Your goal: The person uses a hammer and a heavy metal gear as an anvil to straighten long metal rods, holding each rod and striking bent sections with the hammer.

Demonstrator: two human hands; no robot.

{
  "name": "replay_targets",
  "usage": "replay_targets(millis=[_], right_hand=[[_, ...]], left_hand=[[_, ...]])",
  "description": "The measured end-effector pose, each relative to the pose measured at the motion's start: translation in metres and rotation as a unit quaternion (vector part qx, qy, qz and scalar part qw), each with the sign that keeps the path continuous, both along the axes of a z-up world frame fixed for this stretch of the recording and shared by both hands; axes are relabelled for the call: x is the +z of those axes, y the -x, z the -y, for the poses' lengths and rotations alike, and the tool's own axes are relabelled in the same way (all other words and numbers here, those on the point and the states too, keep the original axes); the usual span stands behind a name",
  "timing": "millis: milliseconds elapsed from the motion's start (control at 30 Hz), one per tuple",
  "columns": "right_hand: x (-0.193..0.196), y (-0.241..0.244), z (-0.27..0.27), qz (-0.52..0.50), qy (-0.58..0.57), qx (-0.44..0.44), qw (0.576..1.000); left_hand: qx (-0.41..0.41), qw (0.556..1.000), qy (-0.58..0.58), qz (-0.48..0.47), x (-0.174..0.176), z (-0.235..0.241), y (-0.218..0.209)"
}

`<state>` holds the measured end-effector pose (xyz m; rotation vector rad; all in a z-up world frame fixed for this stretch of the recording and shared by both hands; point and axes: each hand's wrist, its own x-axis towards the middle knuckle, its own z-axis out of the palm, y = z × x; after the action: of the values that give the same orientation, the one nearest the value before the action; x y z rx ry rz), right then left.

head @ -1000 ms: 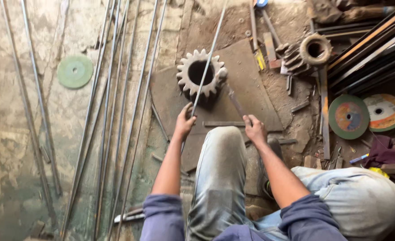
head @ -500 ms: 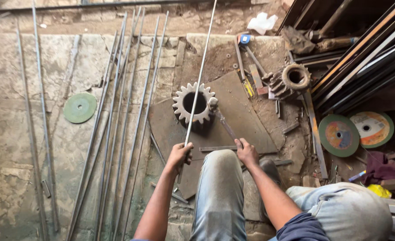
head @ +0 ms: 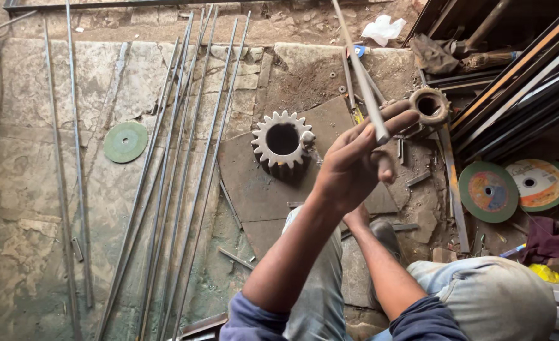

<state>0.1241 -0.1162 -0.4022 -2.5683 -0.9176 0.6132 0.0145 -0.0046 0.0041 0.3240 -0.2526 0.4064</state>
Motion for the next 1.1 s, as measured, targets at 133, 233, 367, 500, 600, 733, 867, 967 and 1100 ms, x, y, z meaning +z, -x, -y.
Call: replay_targets(millis=[133,233,367,500,600,733,867,967,1100], right_hand=[[-0.004,0.001,0.010,0.059,-0.099,0.069,0.991],[-0.004,0.000,0.009,0.056,-0.096,0.076,0.991],[-0.008,0.003,0.017,0.048,-0.078,0.072,0.993],[-0.008,0.003,0.022,0.041,-0.070,0.065,0.995],[-0.008,0.004,0.021,0.038,-0.064,0.060,0.995],[-0.007,0.001,0.017,0.031,-0.056,0.054,0.996],[-0.007,0.007,0.022,0.016,-0.036,0.043,0.998],[0.000,0.009,0.012,-0.003,-0.012,0.028,1.000],[0.022,0.010,-0.001,-0.043,0.027,-0.038,0.998]], left_hand=[[0.029,0.999,0.000,-0.012,-0.009,0.010,-0.022],[0.028,1.000,0.005,0.004,-0.013,0.016,-0.034],[0.029,0.999,0.014,-0.021,-0.015,0.022,-0.041],[0.030,0.999,0.012,-0.022,-0.010,0.021,-0.044],[0.035,0.998,0.006,-0.059,-0.006,0.022,-0.044],[0.043,0.996,-0.018,-0.071,0.004,0.020,-0.045],[0.049,0.995,-0.021,-0.088,0.010,0.022,-0.043],[0.051,0.996,0.004,-0.076,-0.001,0.021,-0.036],[0.133,0.969,-0.107,-0.180,-0.065,-0.011,-0.012]])
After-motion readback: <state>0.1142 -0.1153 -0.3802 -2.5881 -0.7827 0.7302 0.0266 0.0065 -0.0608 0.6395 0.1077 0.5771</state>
